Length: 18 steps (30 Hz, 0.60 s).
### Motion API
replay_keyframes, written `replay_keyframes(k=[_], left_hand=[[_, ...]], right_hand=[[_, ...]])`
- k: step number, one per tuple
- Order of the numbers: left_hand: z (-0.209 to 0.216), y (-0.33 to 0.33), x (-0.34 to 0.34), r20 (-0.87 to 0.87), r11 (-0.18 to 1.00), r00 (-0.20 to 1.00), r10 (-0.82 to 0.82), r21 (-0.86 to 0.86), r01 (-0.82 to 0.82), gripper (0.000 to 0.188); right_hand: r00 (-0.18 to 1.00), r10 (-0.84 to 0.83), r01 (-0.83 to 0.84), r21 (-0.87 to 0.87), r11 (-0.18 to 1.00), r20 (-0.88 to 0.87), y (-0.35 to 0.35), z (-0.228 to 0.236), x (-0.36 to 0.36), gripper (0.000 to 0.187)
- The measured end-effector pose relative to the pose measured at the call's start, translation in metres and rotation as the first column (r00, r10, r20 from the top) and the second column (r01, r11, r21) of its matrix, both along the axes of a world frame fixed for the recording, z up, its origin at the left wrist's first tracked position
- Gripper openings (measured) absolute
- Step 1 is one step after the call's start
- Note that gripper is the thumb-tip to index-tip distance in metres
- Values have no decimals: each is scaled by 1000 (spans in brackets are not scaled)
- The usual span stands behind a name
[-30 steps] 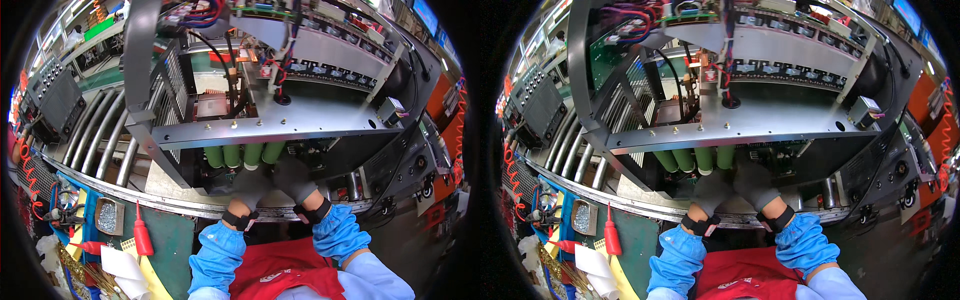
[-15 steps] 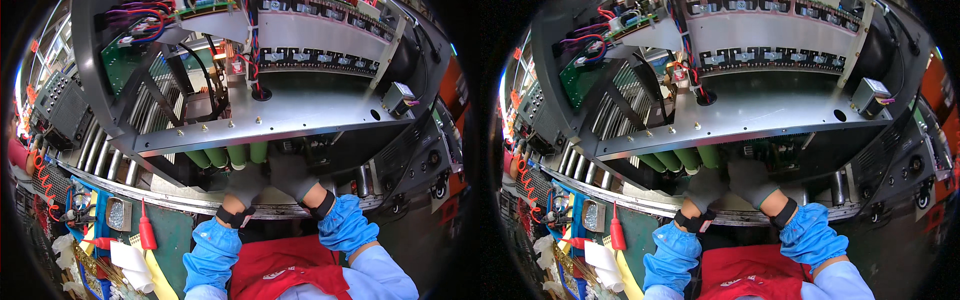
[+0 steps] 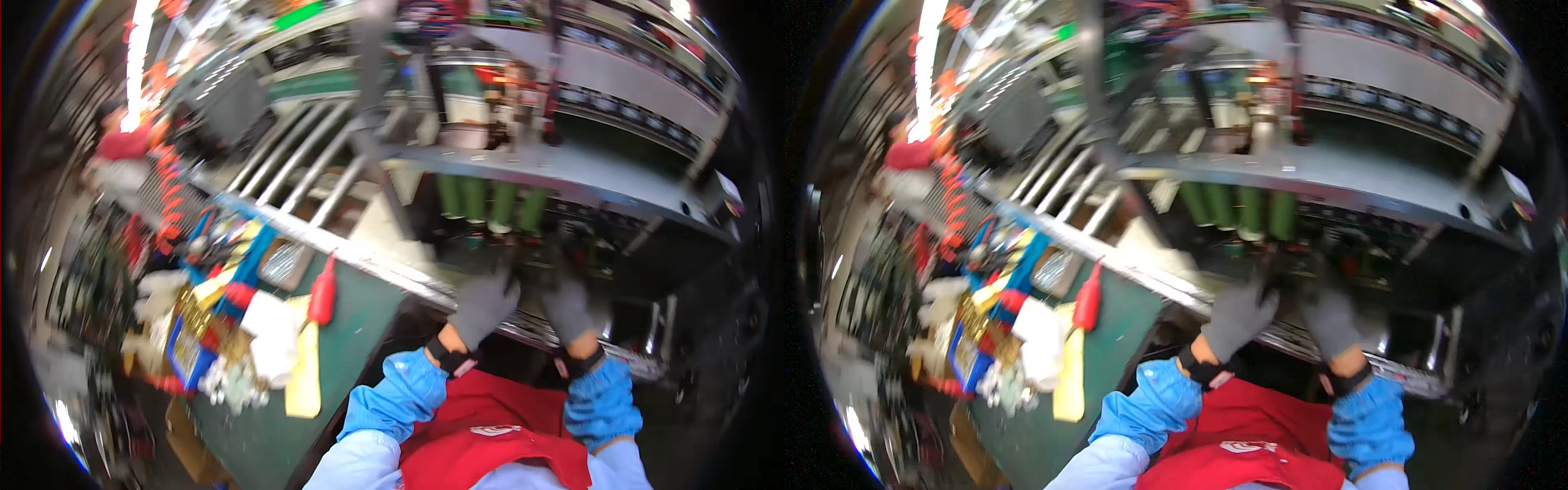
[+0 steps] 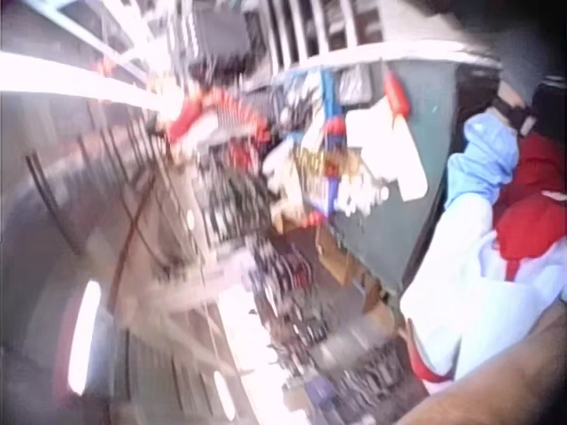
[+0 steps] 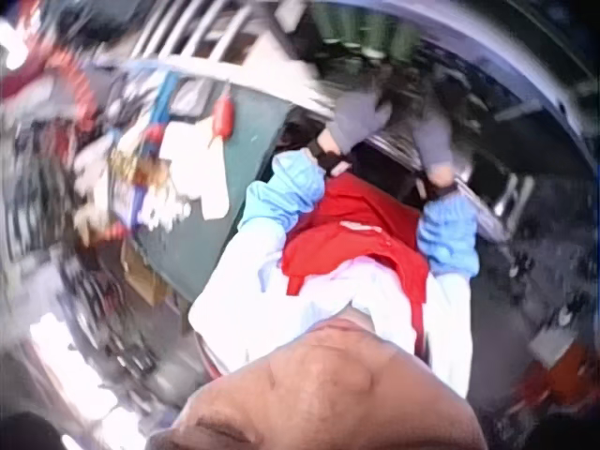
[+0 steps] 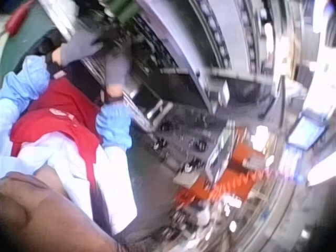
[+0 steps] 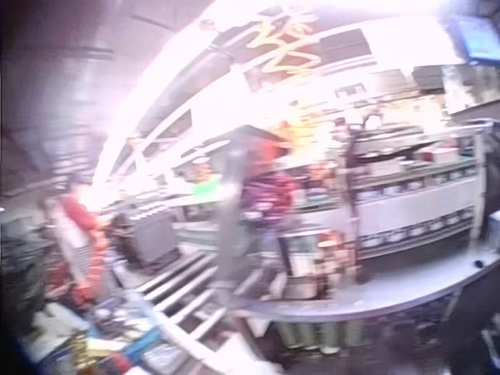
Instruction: Assembling the internal wiring and components of an industrial electrical unit, possibly a welding machine.
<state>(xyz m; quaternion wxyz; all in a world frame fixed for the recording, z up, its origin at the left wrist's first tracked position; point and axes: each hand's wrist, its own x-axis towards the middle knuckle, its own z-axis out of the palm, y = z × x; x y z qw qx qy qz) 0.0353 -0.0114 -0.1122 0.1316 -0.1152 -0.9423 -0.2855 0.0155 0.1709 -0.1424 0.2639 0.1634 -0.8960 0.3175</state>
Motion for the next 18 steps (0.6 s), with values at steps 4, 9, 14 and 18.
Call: replay_keyframes(k=[4,9,14,18], left_hand=[[26,-102,48,-117,860,891,438,-235,-454,45],[33,-202,70,179,522,516,838,-538,-661,46],[24,-222,79,186,565,562,806,-527,-635,40],[6,-225,69,-109,611,711,695,-431,-664,44]], right_hand=[[955,-255,241,106,965,149,19,10,69,48],[976,-115,144,-155,977,183,84,-53,64,52],[989,-135,139,-83,987,56,99,-96,50,48],[944,-181,225,-138,965,277,90,-77,61,42]])
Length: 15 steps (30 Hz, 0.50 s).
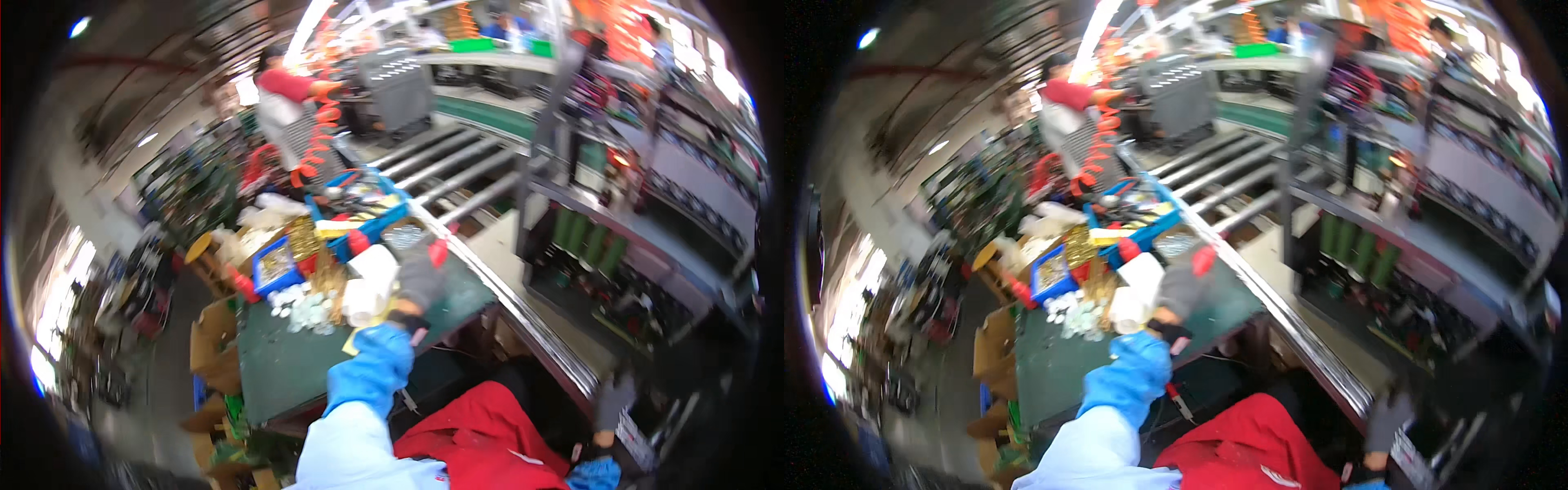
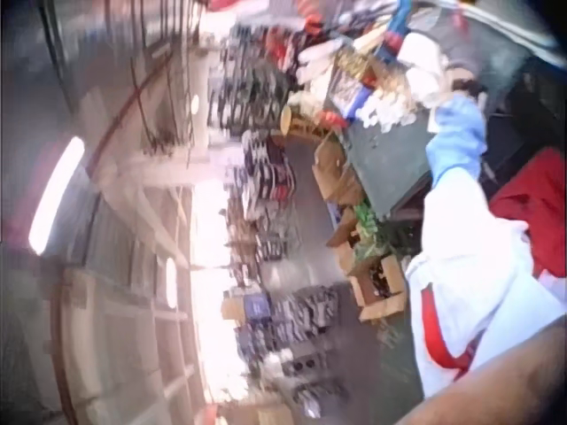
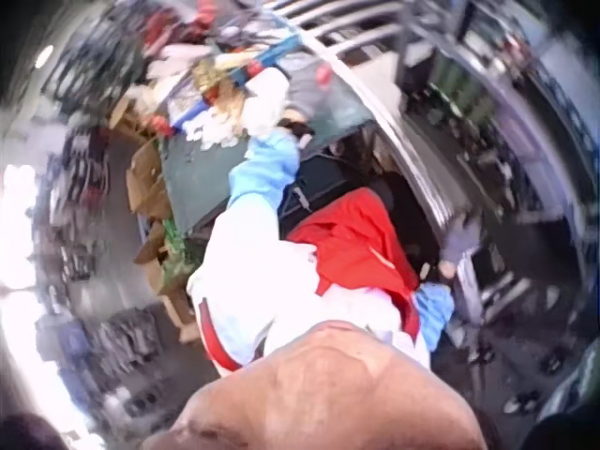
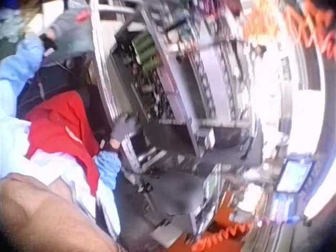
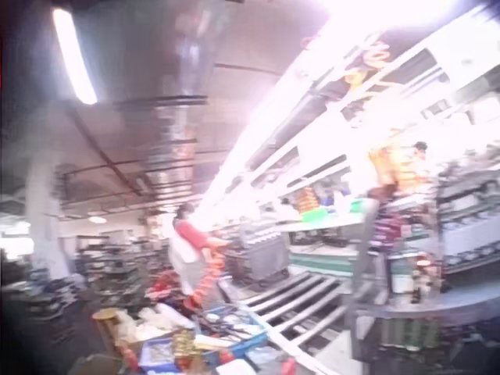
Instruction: Assembling the internal wiring and components of an industrial electrical unit, possibly a welding machine.
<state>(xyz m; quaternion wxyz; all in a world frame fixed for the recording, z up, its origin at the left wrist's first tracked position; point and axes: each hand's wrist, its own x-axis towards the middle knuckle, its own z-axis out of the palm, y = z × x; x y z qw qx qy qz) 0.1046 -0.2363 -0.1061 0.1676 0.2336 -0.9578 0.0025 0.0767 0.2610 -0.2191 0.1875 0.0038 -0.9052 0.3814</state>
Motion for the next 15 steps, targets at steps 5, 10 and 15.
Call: replay_keyframes(k=[5,10,15], left_hand=[[90,93,41,-432,16,885,-176,897,441,65],[44,135,25,-214,-30,914,-345,976,217,63],[39,169,-8,-154,181,871,-467,947,264,47]], right_hand=[[972,58,-7,218,976,-229,-18,3,-7,45],[992,56,-44,109,993,-116,-24,37,-4,41],[989,14,6,129,992,-148,-20,41,5,39]])
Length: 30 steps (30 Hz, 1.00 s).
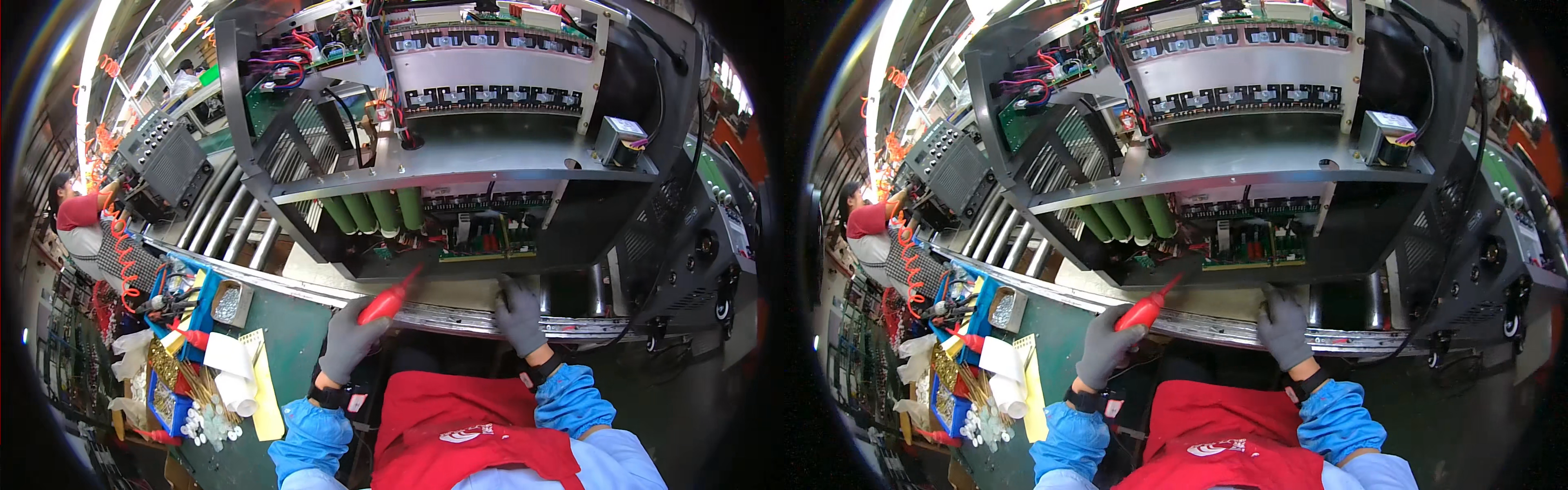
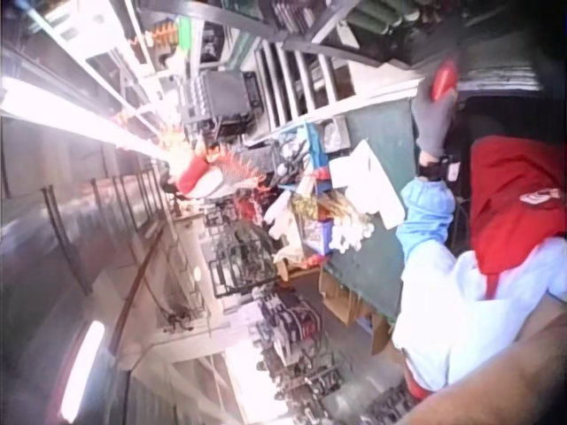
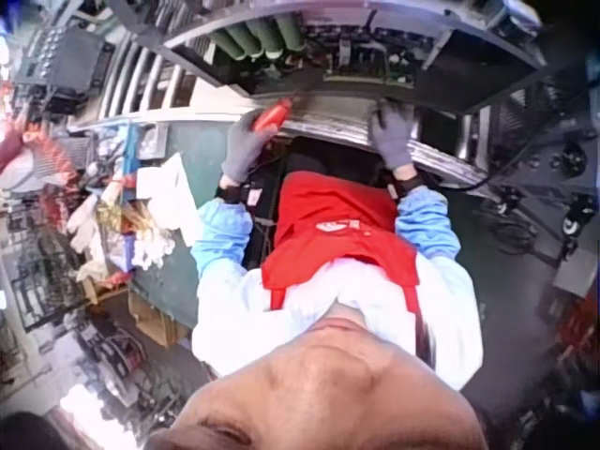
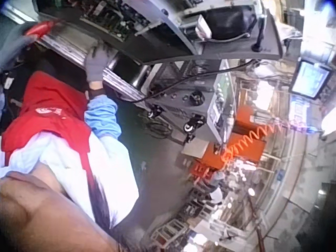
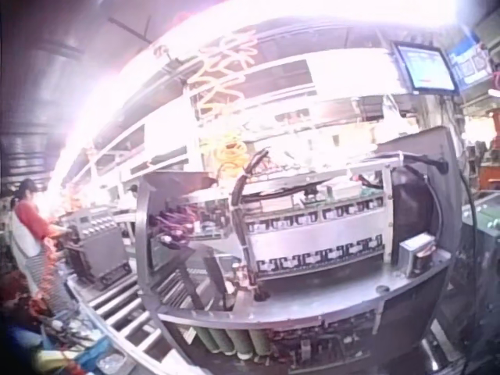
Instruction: Assembling the internal wiring and components of an industrial electrical unit, possibly a welding machine.
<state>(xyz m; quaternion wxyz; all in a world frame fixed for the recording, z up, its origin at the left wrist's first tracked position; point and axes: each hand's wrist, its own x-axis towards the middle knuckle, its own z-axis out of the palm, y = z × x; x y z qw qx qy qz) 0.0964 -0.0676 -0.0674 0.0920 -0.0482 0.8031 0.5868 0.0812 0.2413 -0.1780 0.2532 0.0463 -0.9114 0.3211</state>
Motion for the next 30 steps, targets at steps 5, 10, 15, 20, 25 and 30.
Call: replay_keyframes(k=[5,10,15,20,25,30], left_hand=[[-43,4,-36,-371,962,929,-18,-259,-85,46],[-45,8,-63,-255,926,963,-86,-377,-17,44],[-43,8,-75,-365,971,923,-120,-235,33,47],[-36,10,-78,-305,977,945,-118,-206,56,46],[-43,6,-80,-310,973,941,-135,-222,67,45],[-36,10,-79,-317,969,940,-130,-243,53,46]], right_hand=[[999,12,-12,-16,1000,37,-3,5,4,38],[1000,-18,18,20,1000,10,-4,-1,0,38],[998,-3,5,-26,1000,69,-7,16,-1,34],[999,2,0,-54,999,42,-5,14,-3,34],[999,7,-4,-63,998,42,-4,14,-2,32],[999,24,-21,-79,997,36,-4,15,-1,32]])
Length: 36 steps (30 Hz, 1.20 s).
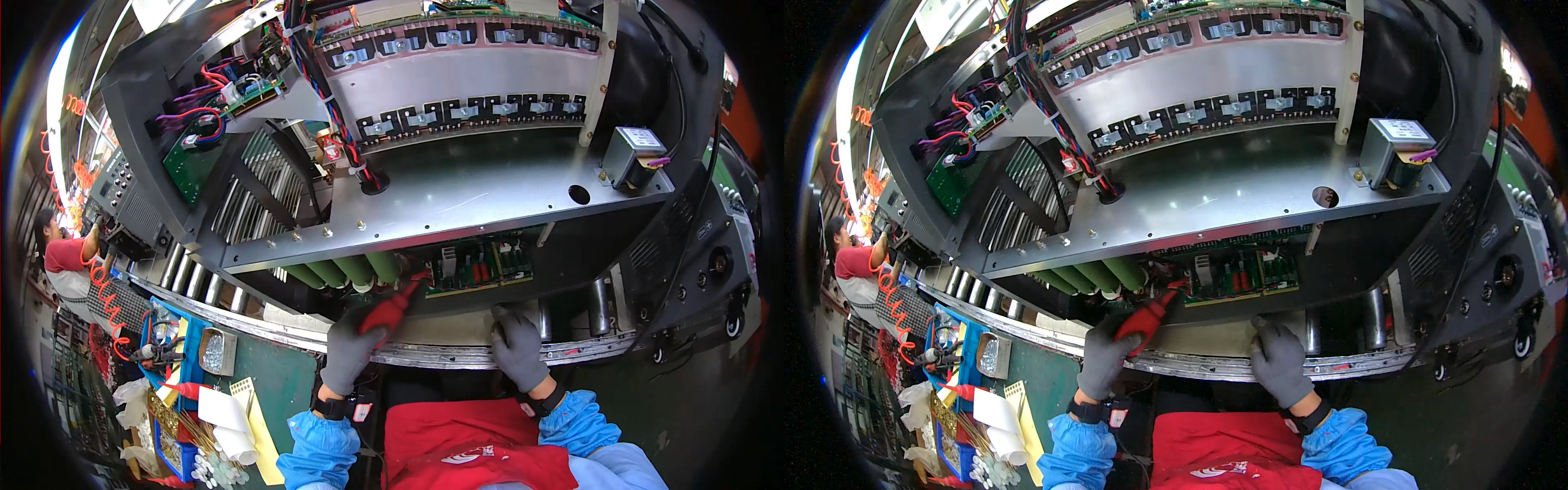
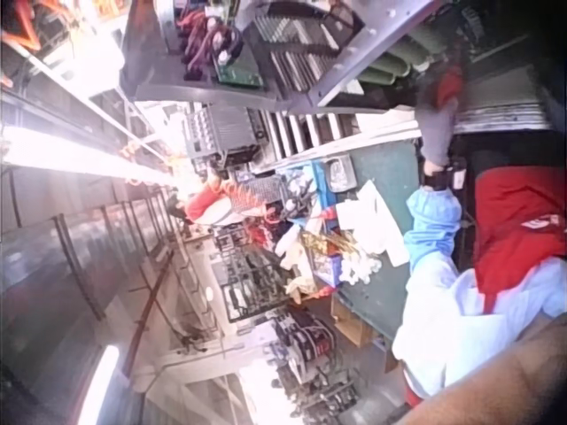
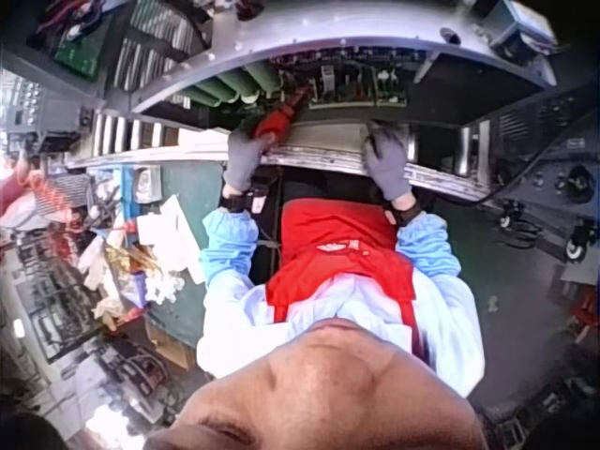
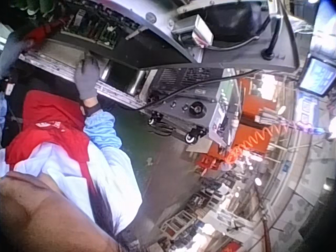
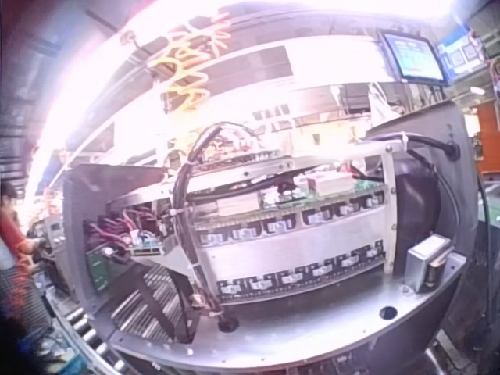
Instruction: Assembling the internal wiring and components of an industrial electrical unit, possibly a welding machine.
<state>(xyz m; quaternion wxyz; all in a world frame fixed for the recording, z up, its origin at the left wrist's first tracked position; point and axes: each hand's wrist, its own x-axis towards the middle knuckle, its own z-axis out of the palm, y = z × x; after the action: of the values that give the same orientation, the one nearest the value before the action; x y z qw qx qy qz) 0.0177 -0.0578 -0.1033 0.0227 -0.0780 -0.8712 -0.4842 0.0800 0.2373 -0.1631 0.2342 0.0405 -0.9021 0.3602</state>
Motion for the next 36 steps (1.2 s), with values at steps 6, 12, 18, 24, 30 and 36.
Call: replay_keyframes(k=[6,12,18,24,30,36], left_hand=[[3,3,1,-12,999,999,30,-20,-31,45],[-7,3,-2,-69,998,997,32,-59,-37,43],[-9,10,-4,-54,998,996,66,-11,-66,42],[-9,11,-7,-28,994,999,39,101,-36,41],[-15,6,-9,-50,999,998,28,18,-27,41],[-1,9,0,-26,999,999,46,4,-46,40]], right_hand=[[1000,12,-12,-2,1000,-2,1,0,-1,33],[1000,6,-6,5,1000,-1,1,-1,0,34],[1000,-5,5,3,1000,26,0,-2,0,33],[1000,-1,1,19,1000,13,0,2,0,33],[1000,-6,6,4,1000,11,0,0,1,34],[999,-2,3,-14,1000,38,1,-2,0,35]])
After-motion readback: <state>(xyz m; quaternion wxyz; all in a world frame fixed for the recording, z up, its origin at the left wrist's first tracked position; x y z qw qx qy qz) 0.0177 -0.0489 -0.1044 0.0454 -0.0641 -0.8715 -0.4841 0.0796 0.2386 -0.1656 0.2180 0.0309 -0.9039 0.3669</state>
